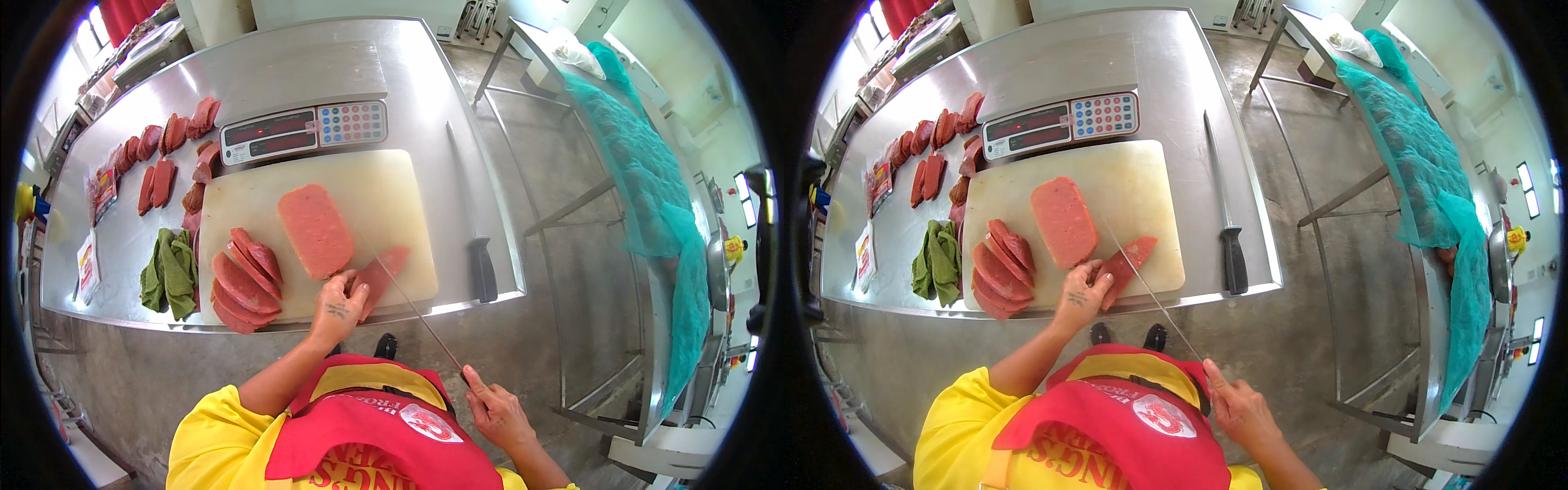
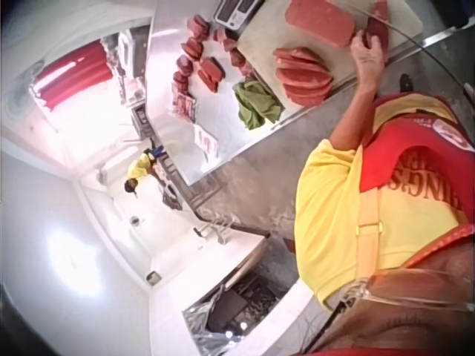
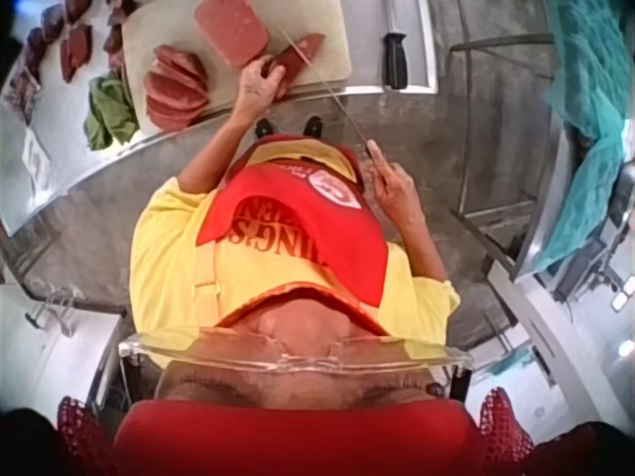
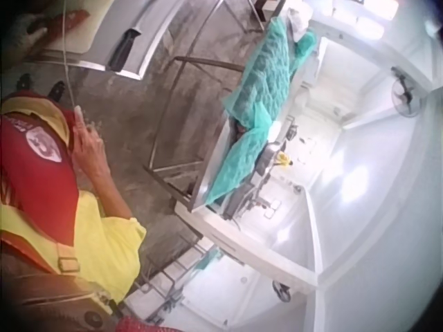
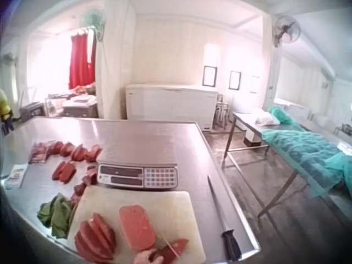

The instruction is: The person slices a large block of processed meat into thin slices on a cutting board, weighs portions on a digital scale, and places them into plastic bags. The person also wipes the cutting board with a cloth and labels the bags with a marker.

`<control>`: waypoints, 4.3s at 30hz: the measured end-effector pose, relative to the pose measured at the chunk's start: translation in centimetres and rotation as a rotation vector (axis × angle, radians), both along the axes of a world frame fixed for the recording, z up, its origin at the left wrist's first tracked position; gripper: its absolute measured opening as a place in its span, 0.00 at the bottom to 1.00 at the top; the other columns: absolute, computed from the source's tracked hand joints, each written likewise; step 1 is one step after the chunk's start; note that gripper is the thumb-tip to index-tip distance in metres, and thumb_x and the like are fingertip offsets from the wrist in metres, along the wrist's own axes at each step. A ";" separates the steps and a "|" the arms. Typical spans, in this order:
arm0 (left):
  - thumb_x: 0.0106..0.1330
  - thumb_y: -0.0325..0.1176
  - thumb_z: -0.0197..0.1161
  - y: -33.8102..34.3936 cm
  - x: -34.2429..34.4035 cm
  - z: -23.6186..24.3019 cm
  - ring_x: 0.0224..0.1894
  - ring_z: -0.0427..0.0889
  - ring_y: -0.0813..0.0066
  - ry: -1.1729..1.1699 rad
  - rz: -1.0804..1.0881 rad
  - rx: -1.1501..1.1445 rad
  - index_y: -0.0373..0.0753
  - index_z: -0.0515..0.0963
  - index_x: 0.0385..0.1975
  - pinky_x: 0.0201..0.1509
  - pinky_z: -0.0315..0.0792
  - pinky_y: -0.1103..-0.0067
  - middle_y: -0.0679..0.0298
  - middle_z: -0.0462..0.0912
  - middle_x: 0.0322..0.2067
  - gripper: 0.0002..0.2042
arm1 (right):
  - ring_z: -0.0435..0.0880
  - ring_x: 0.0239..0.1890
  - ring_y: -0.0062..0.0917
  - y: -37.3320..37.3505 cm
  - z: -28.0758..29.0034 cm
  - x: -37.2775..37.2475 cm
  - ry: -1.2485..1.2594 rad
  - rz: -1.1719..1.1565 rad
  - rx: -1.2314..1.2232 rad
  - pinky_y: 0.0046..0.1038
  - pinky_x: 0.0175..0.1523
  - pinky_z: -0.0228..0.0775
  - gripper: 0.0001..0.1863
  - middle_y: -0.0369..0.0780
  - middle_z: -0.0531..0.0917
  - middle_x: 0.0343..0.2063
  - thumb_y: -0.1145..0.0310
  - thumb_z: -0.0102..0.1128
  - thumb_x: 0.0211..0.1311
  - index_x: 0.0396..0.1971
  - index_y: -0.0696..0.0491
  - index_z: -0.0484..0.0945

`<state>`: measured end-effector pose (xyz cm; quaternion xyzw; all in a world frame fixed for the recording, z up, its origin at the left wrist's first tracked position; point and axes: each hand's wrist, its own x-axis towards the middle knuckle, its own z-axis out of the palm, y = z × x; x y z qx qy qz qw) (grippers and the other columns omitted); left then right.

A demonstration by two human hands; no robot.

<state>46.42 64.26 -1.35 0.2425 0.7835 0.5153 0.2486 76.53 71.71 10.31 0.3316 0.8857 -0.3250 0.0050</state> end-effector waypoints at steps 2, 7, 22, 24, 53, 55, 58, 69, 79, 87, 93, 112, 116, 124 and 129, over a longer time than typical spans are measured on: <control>0.60 0.34 0.60 0.1 0.0 1.0 0.37 0.81 0.68 -0.069 -0.014 -0.048 0.27 0.74 0.48 0.42 0.73 0.75 0.52 0.82 0.35 0.20 | 0.78 0.23 0.46 0.0 -0.2 0.1 -0.008 -0.001 -0.023 0.42 0.31 0.73 0.29 0.50 0.76 0.22 0.68 0.56 0.61 0.63 0.38 0.65; 0.59 0.35 0.61 -0.2 0.0 1.0 0.39 0.82 0.64 -0.080 -0.007 -0.035 0.27 0.74 0.49 0.45 0.73 0.74 0.49 0.83 0.37 0.21 | 0.79 0.26 0.47 -0.2 -1.7 -0.6 -0.056 0.005 -0.062 0.42 0.33 0.73 0.30 0.51 0.77 0.24 0.69 0.55 0.61 0.64 0.38 0.64; 0.64 0.26 0.58 -5.9 0.4 4.4 0.41 0.75 0.80 -0.627 0.082 0.336 0.33 0.68 0.51 0.46 0.71 0.80 0.62 0.77 0.40 0.16 | 0.76 0.23 0.21 3.4 -2.9 -0.7 0.191 -0.365 -0.188 0.24 0.33 0.72 0.35 0.41 0.80 0.23 0.72 0.61 0.56 0.65 0.54 0.59; 0.63 0.27 0.59 -6.6 -0.4 5.5 0.43 0.75 0.78 -0.470 0.171 0.263 0.32 0.68 0.51 0.47 0.71 0.80 0.61 0.76 0.42 0.17 | 0.73 0.20 0.19 3.7 -4.5 0.0 0.253 -0.364 -0.221 0.22 0.29 0.69 0.35 0.35 0.77 0.21 0.74 0.60 0.57 0.65 0.54 0.59; 0.55 0.31 0.68 -11.7 -11.7 9.6 0.27 0.78 0.82 0.387 0.318 -0.189 0.32 0.73 0.44 0.30 0.72 0.82 0.62 0.80 0.26 0.18 | 0.70 0.17 0.11 0.7 -3.2 -1.3 0.266 -0.498 -0.593 0.18 0.21 0.68 0.30 0.33 0.79 0.24 0.74 0.56 0.63 0.65 0.46 0.63; 0.59 0.30 0.66 -10.6 -10.0 13.0 0.29 0.78 0.82 0.141 0.293 -0.012 0.33 0.73 0.46 0.31 0.71 0.83 0.65 0.81 0.28 0.16 | 0.71 0.16 0.11 0.7 -3.8 0.1 0.300 -0.535 -0.731 0.18 0.20 0.67 0.29 0.33 0.79 0.23 0.74 0.55 0.63 0.65 0.45 0.63; 0.62 0.29 0.63 -10.1 -8.6 14.8 0.33 0.78 0.83 0.031 0.233 0.234 0.33 0.73 0.48 0.35 0.73 0.85 0.64 0.80 0.33 0.16 | 0.71 0.14 0.11 0.2 -3.8 1.2 0.252 -0.507 -0.746 0.18 0.19 0.66 0.29 0.34 0.79 0.21 0.74 0.54 0.64 0.65 0.44 0.63; 0.66 0.33 0.59 4.7 4.2 5.8 0.46 0.77 0.77 -0.591 0.204 0.615 0.34 0.70 0.49 0.49 0.74 0.78 0.61 0.77 0.43 0.15 | 0.80 0.27 0.19 1.6 -4.2 2.0 0.246 -0.443 -0.358 0.23 0.34 0.74 0.31 0.41 0.84 0.31 0.74 0.59 0.59 0.64 0.46 0.64; 0.64 0.31 0.55 12.5 -0.3 0.9 0.61 0.62 0.46 0.399 0.367 0.129 0.28 0.56 0.61 0.65 0.55 0.65 0.39 0.62 0.57 0.27 | 0.81 0.32 0.44 4.5 -3.8 1.3 0.259 -0.152 0.025 0.36 0.39 0.74 0.32 0.47 0.82 0.32 0.71 0.59 0.57 0.64 0.44 0.64; 0.56 0.34 0.59 12.4 -3.5 2.9 0.65 0.59 0.47 0.884 -0.153 -0.432 0.35 0.62 0.59 0.69 0.45 0.55 0.42 0.62 0.60 0.29 | 0.79 0.29 0.45 4.7 -3.4 1.3 0.171 -0.103 -0.024 0.40 0.36 0.72 0.33 0.49 0.79 0.26 0.71 0.58 0.59 0.65 0.44 0.61; 0.52 0.44 0.65 12.7 -3.8 6.8 0.54 0.73 0.54 0.769 -0.360 -0.703 0.37 0.73 0.50 0.60 0.56 0.56 0.50 0.78 0.45 0.26 | 0.80 0.31 0.46 4.6 -2.7 0.2 0.138 -0.103 -0.049 0.38 0.38 0.73 0.32 0.50 0.80 0.28 0.74 0.58 0.58 0.64 0.48 0.62; 0.53 0.43 0.65 12.4 -4.5 6.6 0.51 0.76 0.56 0.732 -0.398 -0.735 0.39 0.73 0.51 0.54 0.67 0.60 0.52 0.78 0.45 0.26 | 0.79 0.29 0.48 6.7 0.6 -1.9 -0.174 0.024 0.035 0.44 0.36 0.71 0.33 0.51 0.77 0.24 0.71 0.54 0.61 0.67 0.42 0.58; 0.54 0.42 0.62 12.9 -9.1 4.6 0.45 0.79 0.54 0.642 -0.341 -0.430 0.37 0.77 0.43 0.49 0.71 0.65 0.53 0.81 0.42 0.19 | 0.79 0.27 0.50 6.7 -0.8 -1.8 -0.167 0.045 -0.006 0.46 0.36 0.73 0.39 0.51 0.76 0.27 0.74 0.51 0.55 0.68 0.38 0.53; 0.41 0.36 0.70 22.0 -6.5 8.9 0.41 0.82 0.57 0.678 -0.650 -0.860 0.38 0.83 0.33 0.46 0.72 0.70 0.55 0.84 0.33 0.17 | 0.79 0.29 0.43 5.5 -1.1 -0.7 -0.053 -0.019 0.181 0.38 0.34 0.73 0.34 0.47 0.77 0.27 0.72 0.58 0.55 0.64 0.37 0.63; 0.44 0.37 0.69 23.5 -7.3 7.7 0.43 0.81 0.60 0.511 -0.716 -0.996 0.40 0.83 0.33 0.47 0.73 0.73 0.52 0.82 0.39 0.15 | 0.80 0.29 0.38 4.3 -0.9 2.6 0.120 -0.120 -0.021 0.32 0.35 0.73 0.33 0.44 0.80 0.28 0.74 0.65 0.51 0.61 0.44 0.69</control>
